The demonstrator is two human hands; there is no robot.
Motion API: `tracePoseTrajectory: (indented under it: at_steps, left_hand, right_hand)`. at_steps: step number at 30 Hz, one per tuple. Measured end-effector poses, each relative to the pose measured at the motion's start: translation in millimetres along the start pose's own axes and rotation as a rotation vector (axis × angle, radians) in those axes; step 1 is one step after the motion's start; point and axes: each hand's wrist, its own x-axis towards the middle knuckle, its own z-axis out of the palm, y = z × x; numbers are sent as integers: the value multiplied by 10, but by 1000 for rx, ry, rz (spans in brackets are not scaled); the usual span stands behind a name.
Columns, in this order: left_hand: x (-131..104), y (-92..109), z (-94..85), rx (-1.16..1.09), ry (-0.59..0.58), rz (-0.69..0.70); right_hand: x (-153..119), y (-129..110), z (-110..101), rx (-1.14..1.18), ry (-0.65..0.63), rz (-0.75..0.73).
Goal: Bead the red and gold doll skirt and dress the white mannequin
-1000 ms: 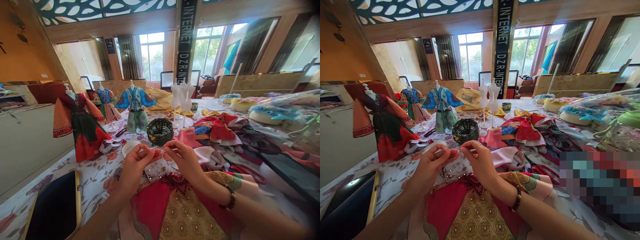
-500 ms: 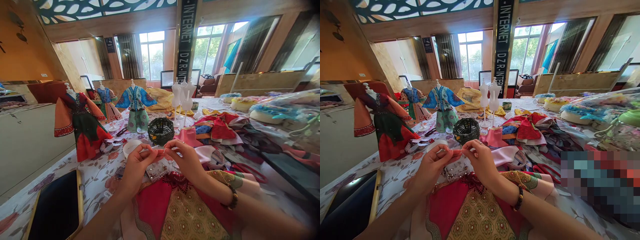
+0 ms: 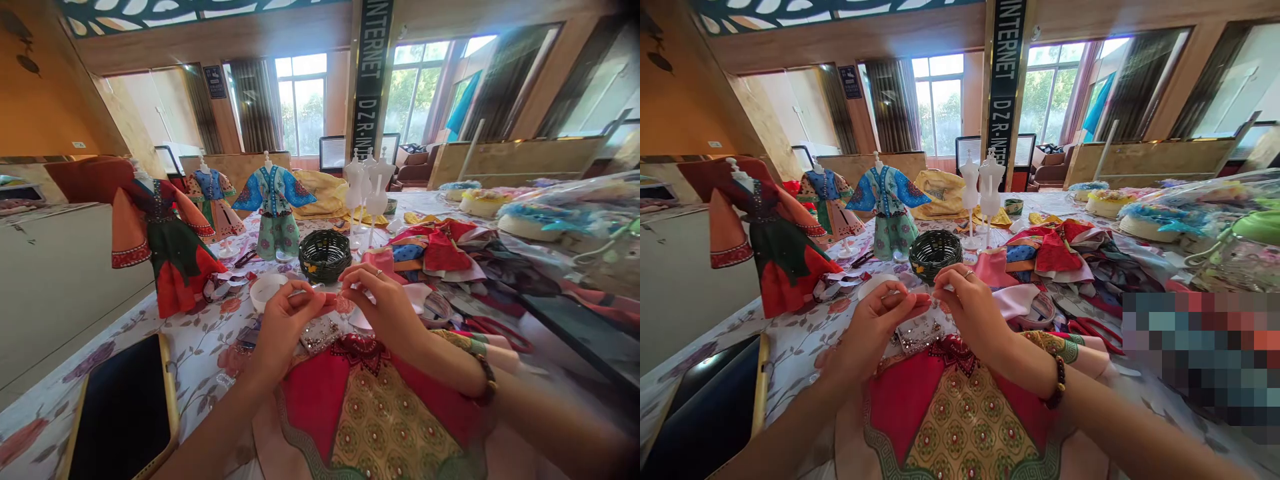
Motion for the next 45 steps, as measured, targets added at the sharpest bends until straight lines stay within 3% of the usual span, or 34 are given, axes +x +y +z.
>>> tracePoseTrajectory:
  at_steps: [5, 9, 10, 12, 19, 23, 27, 32, 40, 45]
  left_hand:
    - [-19, -2, 29, 94, -20, 42]
    - [-78, -15, 66, 297, -79, 134]
    - [-96, -16, 74, 347, -124, 151]
    - [-134, -12, 86, 443, -270, 172]
    - [-246, -6, 148, 644, -1005, 333]
    - [-310, -16, 185, 682, -1199, 350]
    - [-362, -31, 174, 781, -1257, 370]
    - [-400, -83, 162, 864, -1285, 440]
    - [-402, -118, 177, 920, -1272, 569]
    - [-403, -117, 167, 947, -1263, 541]
  right_hand:
    - [-103, -109, -199, 74, -130, 135]
    - [-437, -72, -384, 103, -332, 199]
    - [-537, -61, -429, 87, -320, 206]
    - [-729, -58, -513, 37, -396, 210]
    - [-1204, -138, -651, -170, -504, 248]
    - [-1353, -122, -643, -192, -471, 238]
    - [-1428, -124, -628, -191, -482, 275]
    - [-1469, -166, -592, -255, -373, 285]
    - [-1507, -169, -584, -149, -374, 243]
    - [-1564, -236, -646, -154, -420, 265]
